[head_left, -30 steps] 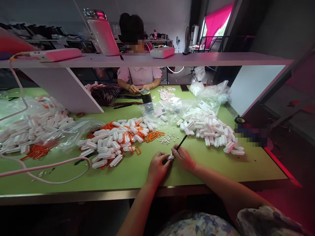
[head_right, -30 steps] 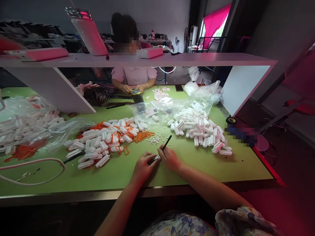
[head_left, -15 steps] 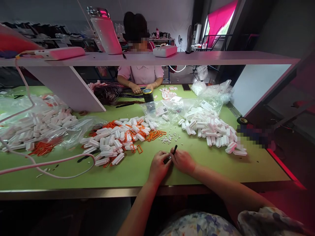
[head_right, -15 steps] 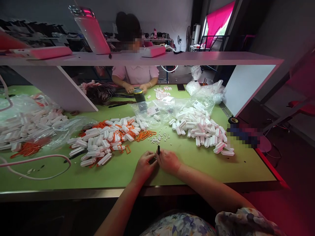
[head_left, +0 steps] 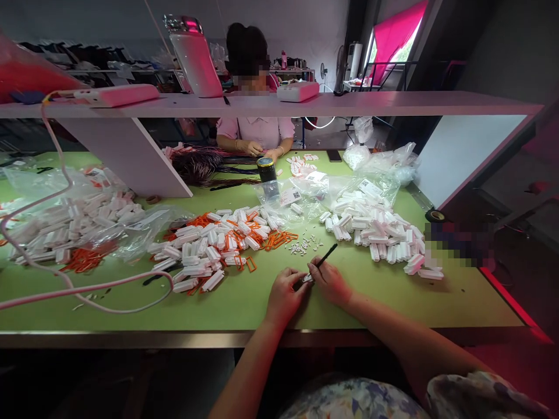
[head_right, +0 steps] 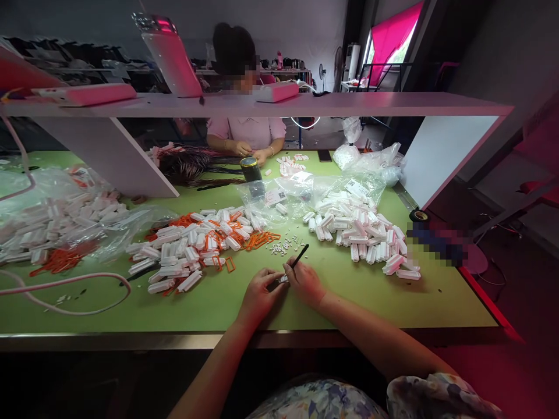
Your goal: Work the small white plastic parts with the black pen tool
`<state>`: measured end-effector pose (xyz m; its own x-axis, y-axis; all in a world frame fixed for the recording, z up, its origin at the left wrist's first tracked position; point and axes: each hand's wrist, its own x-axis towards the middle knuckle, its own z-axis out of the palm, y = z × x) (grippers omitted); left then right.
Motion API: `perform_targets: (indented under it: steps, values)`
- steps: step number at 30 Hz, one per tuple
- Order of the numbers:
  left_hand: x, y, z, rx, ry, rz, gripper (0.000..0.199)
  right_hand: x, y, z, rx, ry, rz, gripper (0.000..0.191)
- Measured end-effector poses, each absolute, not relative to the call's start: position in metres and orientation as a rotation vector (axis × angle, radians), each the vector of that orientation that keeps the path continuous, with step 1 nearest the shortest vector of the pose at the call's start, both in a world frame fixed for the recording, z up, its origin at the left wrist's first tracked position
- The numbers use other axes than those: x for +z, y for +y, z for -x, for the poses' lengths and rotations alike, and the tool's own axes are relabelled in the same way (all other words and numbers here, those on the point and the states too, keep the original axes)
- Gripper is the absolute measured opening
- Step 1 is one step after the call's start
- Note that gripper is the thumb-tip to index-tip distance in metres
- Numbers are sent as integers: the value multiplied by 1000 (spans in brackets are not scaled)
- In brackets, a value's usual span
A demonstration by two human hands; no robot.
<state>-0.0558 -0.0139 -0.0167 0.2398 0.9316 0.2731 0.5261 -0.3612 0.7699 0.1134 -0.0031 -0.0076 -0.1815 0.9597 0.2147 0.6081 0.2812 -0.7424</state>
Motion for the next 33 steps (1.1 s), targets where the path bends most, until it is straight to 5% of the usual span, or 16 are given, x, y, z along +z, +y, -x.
perform_targets:
  steps: [11, 22, 33]
  values:
    - [-18, -13, 56, 983, 1318, -1992, 13, -2, -8, -104, 450, -2248, 1513, 24]
    - [-15, -14, 55, 991, 1331, -1967, 17, -6, -5, -117, 770, -1856, 1346, 22]
    - [-13, -14, 56, 983, 1331, -1952, 13, -4, -11, -112, 579, -2107, 1423, 21]
